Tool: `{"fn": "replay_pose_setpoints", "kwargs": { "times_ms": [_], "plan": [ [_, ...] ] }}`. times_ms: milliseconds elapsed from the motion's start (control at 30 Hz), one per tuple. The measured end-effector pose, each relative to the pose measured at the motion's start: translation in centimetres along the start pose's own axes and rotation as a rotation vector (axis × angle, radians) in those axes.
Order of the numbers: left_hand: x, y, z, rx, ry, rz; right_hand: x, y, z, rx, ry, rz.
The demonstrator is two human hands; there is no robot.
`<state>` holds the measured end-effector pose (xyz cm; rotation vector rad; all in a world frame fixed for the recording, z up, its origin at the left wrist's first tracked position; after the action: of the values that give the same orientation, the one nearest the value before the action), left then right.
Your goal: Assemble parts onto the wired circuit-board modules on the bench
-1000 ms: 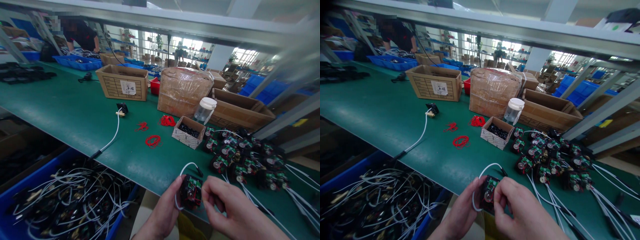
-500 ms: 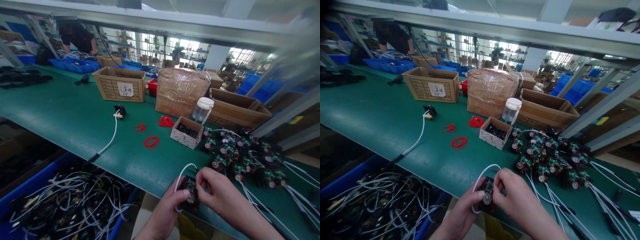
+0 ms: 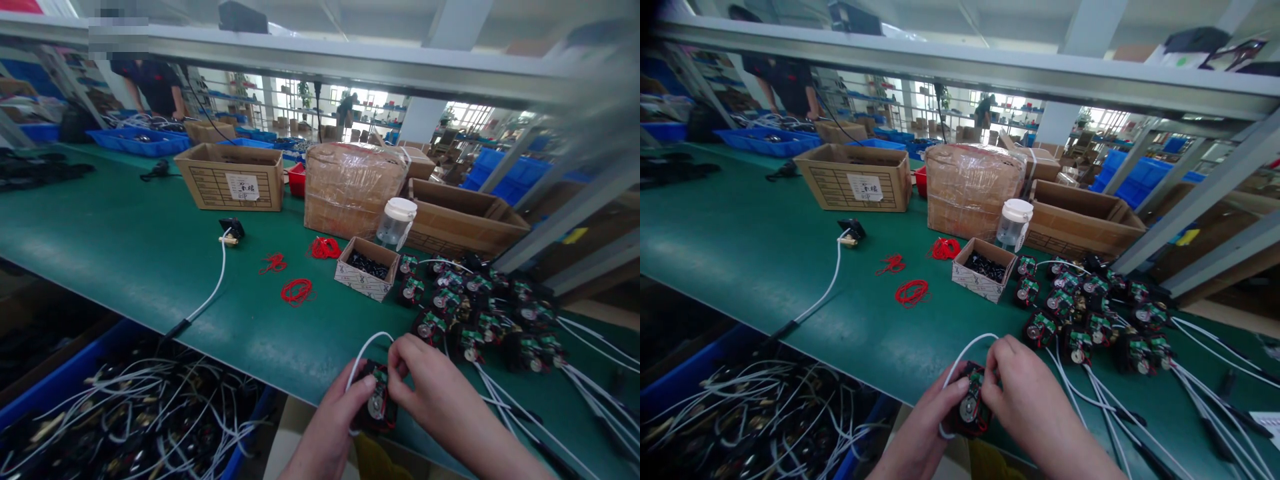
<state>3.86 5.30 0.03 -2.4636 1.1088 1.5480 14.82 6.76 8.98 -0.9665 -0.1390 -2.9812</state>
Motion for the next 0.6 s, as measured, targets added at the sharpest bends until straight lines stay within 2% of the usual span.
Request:
{"fn": "replay_pose_setpoints", "kwargs": {
  "times_ms": [333, 500, 600],
  "plan": [
    [-0.6, -0.3, -0.1, -0.051, -0.076, -0.058, 0.4, 0.7, -0.1, 0.039, -0.048, -0.003],
    [-0.9, -0.2, -0.3, -0.066, -0.071, -0.064, -0.3, 0.9, 0.4, 0.067, -0.155, 0.011],
    [-0.8, -0.3, -0.3, -0.065, -0.057, -0.051, -1.2, 0.9, 1.0, 0.029, -0.245, 0.013]
  ]
}}
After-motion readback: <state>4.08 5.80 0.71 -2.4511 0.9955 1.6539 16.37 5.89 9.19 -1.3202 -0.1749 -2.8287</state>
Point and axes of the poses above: each hand's wrist, its own y-axis away from the middle knuckle, its own z-axis out of the back of the hand, x = y × z, the point moved 9 cm from there along -y, towards the middle knuckle, and after that the axes turned 11 degrees about -y, right-handed, at the moved point
